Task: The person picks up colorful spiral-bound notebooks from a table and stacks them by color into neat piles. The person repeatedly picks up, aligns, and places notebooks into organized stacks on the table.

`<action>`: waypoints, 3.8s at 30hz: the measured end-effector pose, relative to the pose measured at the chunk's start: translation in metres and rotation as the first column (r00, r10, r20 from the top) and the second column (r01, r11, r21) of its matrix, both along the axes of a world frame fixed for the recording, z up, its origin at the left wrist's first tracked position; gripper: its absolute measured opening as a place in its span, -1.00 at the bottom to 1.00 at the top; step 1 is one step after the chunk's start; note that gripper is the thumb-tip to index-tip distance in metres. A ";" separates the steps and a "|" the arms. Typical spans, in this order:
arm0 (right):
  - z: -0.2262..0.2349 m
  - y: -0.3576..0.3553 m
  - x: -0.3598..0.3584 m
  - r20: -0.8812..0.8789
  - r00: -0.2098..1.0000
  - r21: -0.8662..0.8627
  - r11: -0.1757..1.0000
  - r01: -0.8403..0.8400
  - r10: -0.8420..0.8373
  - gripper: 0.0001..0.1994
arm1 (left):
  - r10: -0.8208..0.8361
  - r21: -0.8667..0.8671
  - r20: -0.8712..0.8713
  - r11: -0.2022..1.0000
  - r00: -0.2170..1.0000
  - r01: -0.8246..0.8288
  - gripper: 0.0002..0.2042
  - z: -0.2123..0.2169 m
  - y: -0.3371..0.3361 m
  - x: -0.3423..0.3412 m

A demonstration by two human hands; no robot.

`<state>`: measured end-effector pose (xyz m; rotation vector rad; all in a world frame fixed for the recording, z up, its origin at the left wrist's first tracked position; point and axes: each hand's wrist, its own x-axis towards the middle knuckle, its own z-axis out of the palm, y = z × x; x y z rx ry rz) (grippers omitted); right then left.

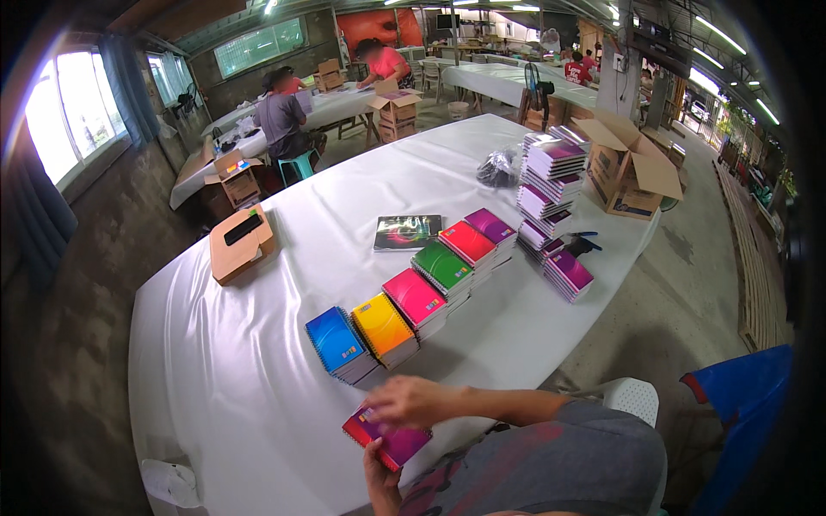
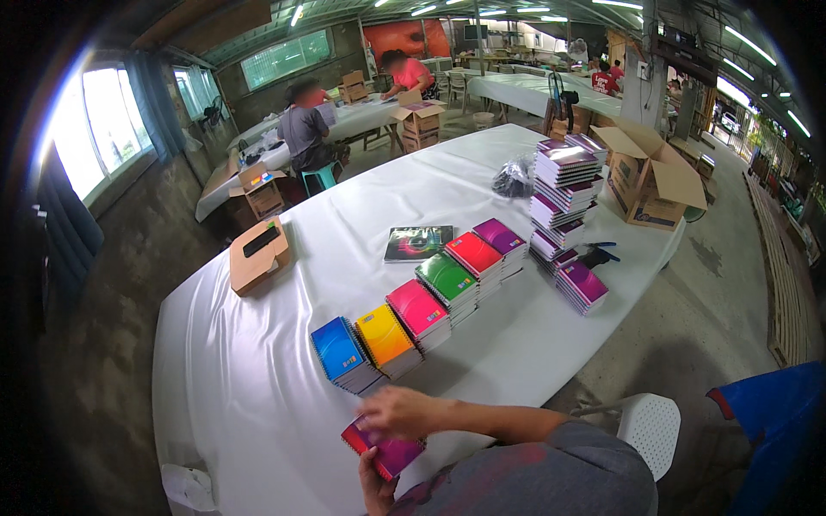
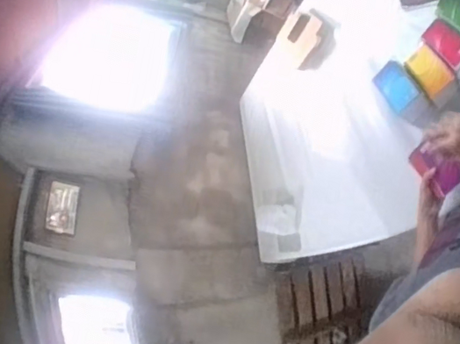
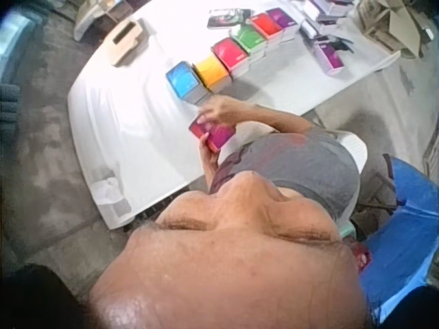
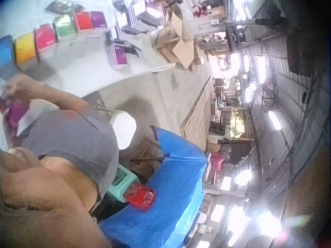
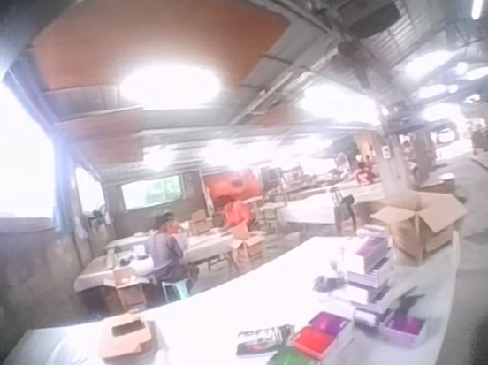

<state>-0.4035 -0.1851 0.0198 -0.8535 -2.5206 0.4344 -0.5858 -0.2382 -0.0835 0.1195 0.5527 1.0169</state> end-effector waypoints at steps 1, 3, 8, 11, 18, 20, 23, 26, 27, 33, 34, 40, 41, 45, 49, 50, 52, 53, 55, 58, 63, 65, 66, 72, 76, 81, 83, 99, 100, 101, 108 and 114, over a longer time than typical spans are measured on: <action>0.007 0.015 -0.010 -0.017 0.996 0.149 0.985 0.090 -0.088 -0.54 | -0.003 -0.020 -0.004 1.000 1.000 0.002 -0.57 -0.005 -0.003 -0.012; 0.016 0.044 -0.037 -0.048 0.973 0.313 0.921 0.231 -0.228 -0.43 | 0.031 -0.050 -0.010 0.998 0.999 -0.032 -0.57 -0.001 -0.009 -0.025; -0.016 0.091 -0.076 0.255 0.803 0.185 0.842 0.506 -0.539 -0.25 | -0.004 -0.027 -0.037 1.000 0.999 0.003 -0.56 -0.005 -0.007 -0.057; -0.085 0.108 -0.063 0.175 0.784 0.363 0.779 0.510 -0.595 -0.38 | -0.032 -0.013 -0.067 0.999 0.997 0.031 -0.55 -0.006 0.000 -0.074; -0.082 0.110 -0.056 0.076 0.845 0.389 0.796 0.464 -0.530 -0.55 | -0.136 -0.026 -0.112 0.991 0.984 0.134 -0.52 -0.011 0.012 -0.093; -0.081 0.110 -0.055 0.046 0.852 0.398 0.792 0.464 -0.522 -0.56 | -0.150 -0.042 -0.073 0.988 0.986 0.147 -0.53 -0.020 0.016 -0.094; -0.083 0.107 -0.053 0.000 0.858 0.380 0.794 0.474 -0.513 -0.55 | -0.166 -0.062 -0.045 0.985 0.985 0.163 -0.53 -0.027 0.022 -0.091; -0.077 0.106 -0.052 -0.018 0.864 0.350 0.806 0.477 -0.504 -0.56 | -0.159 -0.045 -0.046 0.987 0.986 0.157 -0.54 -0.019 0.030 -0.084; -0.078 0.105 -0.055 -0.030 0.860 0.338 0.805 0.488 -0.509 -0.56 | -0.160 -0.041 -0.059 0.987 0.985 0.158 -0.54 -0.020 0.029 -0.087; -0.081 0.102 -0.057 -0.064 0.850 0.388 0.772 0.503 -0.522 -0.60 | -0.192 -0.039 -0.082 0.981 0.978 0.189 -0.51 -0.023 0.038 -0.096; -0.081 0.103 -0.057 -0.072 0.849 0.390 0.769 0.507 -0.523 -0.60 | -0.181 -0.037 -0.072 0.983 0.981 0.179 -0.51 -0.020 0.039 -0.096; -0.079 0.100 -0.057 -0.081 0.847 0.396 0.763 0.511 -0.525 -0.61 | -0.150 -0.044 -0.063 0.988 0.987 0.148 -0.52 -0.025 0.040 -0.101; -0.080 0.100 -0.058 -0.085 0.846 0.393 0.762 0.514 -0.527 -0.61 | -0.154 -0.041 -0.069 0.988 0.986 0.152 -0.52 -0.025 0.039 -0.103; -0.082 0.102 -0.056 -0.089 0.844 0.411 0.752 0.514 -0.529 -0.62 | -0.166 -0.066 -0.037 0.984 0.985 0.163 -0.52 -0.027 0.037 -0.107; -0.086 0.102 -0.057 -0.105 0.844 0.398 0.756 0.520 -0.525 -0.62 | -0.136 -0.045 -0.012 0.990 0.991 0.136 -0.52 -0.024 0.034 -0.106; -0.085 0.102 -0.057 -0.105 0.845 0.386 0.761 0.521 -0.525 -0.62 | -0.138 -0.048 0.000 0.989 0.990 0.137 -0.53 -0.026 0.034 -0.107; -0.081 0.100 -0.058 -0.107 0.845 0.360 0.772 0.523 -0.523 -0.63 | -0.138 -0.053 0.021 0.989 0.990 0.139 -0.53 -0.029 0.033 -0.110; -0.081 0.099 -0.057 -0.090 0.844 0.374 0.768 0.520 -0.528 -0.63 | -0.136 -0.044 -0.009 0.990 0.991 0.136 -0.53 -0.030 0.032 -0.110; -0.080 0.097 -0.056 -0.051 0.845 0.401 0.764 0.506 -0.532 -0.62 | -0.124 -0.028 -0.066 0.992 0.990 0.123 -0.53 -0.025 0.031 -0.107; -0.075 0.095 -0.055 -0.020 0.843 0.383 0.775 0.502 -0.537 -0.60 | -0.145 0.028 -0.074 0.989 0.987 0.147 -0.51 -0.021 0.038 -0.104; -0.071 0.095 -0.051 0.058 0.867 0.367 0.819 0.442 -0.494 -0.57 | -0.139 0.061 -0.031 0.988 0.990 0.141 -0.54 -0.004 0.044 -0.100; -0.067 0.097 -0.051 0.047 0.874 0.336 0.832 0.441 -0.483 -0.56 | -0.173 0.073 -0.060 0.982 0.983 0.177 -0.53 0.001 0.047 -0.100; -0.066 0.098 -0.050 0.029 0.882 0.301 0.845 0.441 -0.470 -0.57 | -0.164 0.074 -0.074 0.983 0.984 0.169 -0.55 0.007 0.045 -0.098; -0.069 0.124 -0.048 -0.157 0.910 0.032 0.918 0.394 -0.385 -0.63 | -0.151 -0.002 -0.141 0.988 0.979 0.152 -0.76 0.010 0.046 -0.103; -0.011 0.092 -0.042 -0.429 0.630 -0.224 0.752 0.619 -0.647 -0.74 | -0.220 0.068 -0.170 0.970 0.961 0.234 -0.68 0.035 0.048 -0.083; 0.030 0.056 -0.061 -0.603 0.619 -0.104 0.820 0.563 -0.502 -0.68 | -0.114 0.112 -0.165 0.985 0.980 0.133 -0.59 0.031 0.042 -0.075; 0.041 0.033 -0.066 -0.512 0.761 0.153 0.829 0.538 -0.399 -0.65 | -0.060 0.118 -0.124 0.990 0.990 0.075 -0.51 0.031 0.041 -0.071; -0.017 0.069 0.025 0.023 0.780 0.226 0.763 0.605 -0.626 -0.54 | -0.172 -0.041 -0.146 0.985 0.974 0.168 -0.45 0.011 0.036 -0.062; -0.045 0.073 0.039 0.127 0.750 0.246 0.753 0.611 -0.650 -0.52 | -0.198 -0.048 -0.165 0.980 0.966 0.193 -0.46 0.016 0.037 -0.057; -0.067 0.080 0.050 0.224 0.716 0.265 0.749 0.607 -0.661 -0.50 | -0.209 -0.048 -0.187 0.978 0.960 0.204 -0.46 0.019 0.039 -0.054; -0.077 0.092 0.053 -0.104 0.757 -0.050 0.764 0.644 -0.645 -0.63 | -0.227 -0.060 -0.167 0.974 0.959 0.220 -0.46 0.005 0.048 -0.045; -0.022 0.053 0.042 -0.607 0.356 -0.308 0.623 0.719 -0.711 -0.67 | -0.215 0.008 -0.131 0.976 0.968 0.218 -0.46 0.001 0.054 -0.035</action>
